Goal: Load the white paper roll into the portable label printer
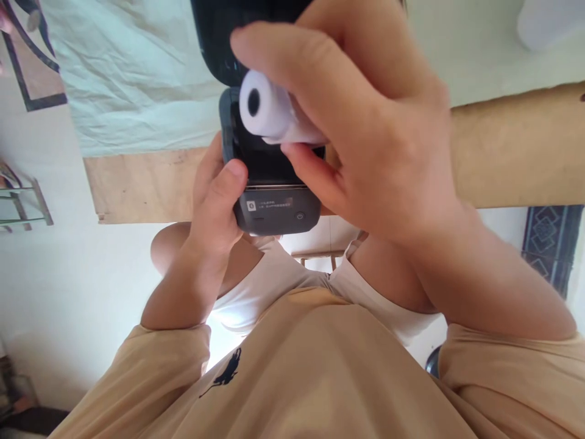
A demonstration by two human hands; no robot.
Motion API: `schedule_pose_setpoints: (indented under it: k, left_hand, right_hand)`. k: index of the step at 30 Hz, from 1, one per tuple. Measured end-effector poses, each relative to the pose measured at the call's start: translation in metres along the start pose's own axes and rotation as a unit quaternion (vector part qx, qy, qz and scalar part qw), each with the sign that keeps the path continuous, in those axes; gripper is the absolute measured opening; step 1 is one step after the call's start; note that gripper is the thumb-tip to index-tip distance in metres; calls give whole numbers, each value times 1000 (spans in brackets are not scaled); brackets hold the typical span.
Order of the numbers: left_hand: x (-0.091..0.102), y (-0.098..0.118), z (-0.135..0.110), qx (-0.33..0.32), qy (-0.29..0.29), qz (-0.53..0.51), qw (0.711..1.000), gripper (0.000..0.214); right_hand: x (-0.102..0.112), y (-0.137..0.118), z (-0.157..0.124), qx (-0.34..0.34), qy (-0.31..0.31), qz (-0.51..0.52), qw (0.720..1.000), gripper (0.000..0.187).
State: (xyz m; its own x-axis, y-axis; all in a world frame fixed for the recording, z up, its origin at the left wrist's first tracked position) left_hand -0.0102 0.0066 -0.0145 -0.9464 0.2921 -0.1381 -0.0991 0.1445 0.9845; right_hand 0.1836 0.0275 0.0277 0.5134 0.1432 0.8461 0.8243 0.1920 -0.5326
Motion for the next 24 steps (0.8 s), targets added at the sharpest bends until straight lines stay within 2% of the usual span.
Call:
schedule_pose_setpoints:
  k: [3,7,11,14,16,18,21,23,24]
  left_hand:
    - [2,0,-2,7,-2,10,1000,60]
    - [4,0,-3,-2,-9,30,1000,58]
    - [5,-3,-3,5,-13,43,999,57]
    - [5,-5,-3,-6,-6,11,1000,56]
    - [4,-4,-2,-11,-1,-8,1000,55]
    - [4,-4,-2,-3,-4,-11,1000,54]
    - [6,-10,1,8,-7,3,1000,56]
    - [8,-15,3,-16,1,-2,1000,58]
    - [9,-16,4,-55,8,-16,998,57]
  right_hand:
    - [-4,-6,3,94,7,-93,991,47]
    - [-4,-10,5,95,6,-121,988,37]
    - [-4,-11,8,68,1,-128,989,44]
    - [-5,-7,6,58,19,-134,989,43]
    - [-6,-5,4,99,41,-151,983,37]
    - [-7,-4,1,159,76,-177,968,44]
    - [-8,-2,-2,182,95,-205,957,47]
    - [-6,-1,-3,185,98,-196,958,41]
    - [-5,-1,-4,191,97,-185,959,40]
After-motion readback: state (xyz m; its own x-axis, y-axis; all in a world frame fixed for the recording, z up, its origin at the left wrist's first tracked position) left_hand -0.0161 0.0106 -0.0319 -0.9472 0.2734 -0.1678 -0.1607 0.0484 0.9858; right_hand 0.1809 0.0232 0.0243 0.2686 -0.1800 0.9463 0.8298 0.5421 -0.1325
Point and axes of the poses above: each hand's wrist, its own z-axis towards the middle knuckle, its own x-axis out of the back of the hand, y = z × x, the point moved 2 cm from there along z, towards the middle knuckle, and after that the axes turned 5 degrees about -y, right-handed, at the moved point
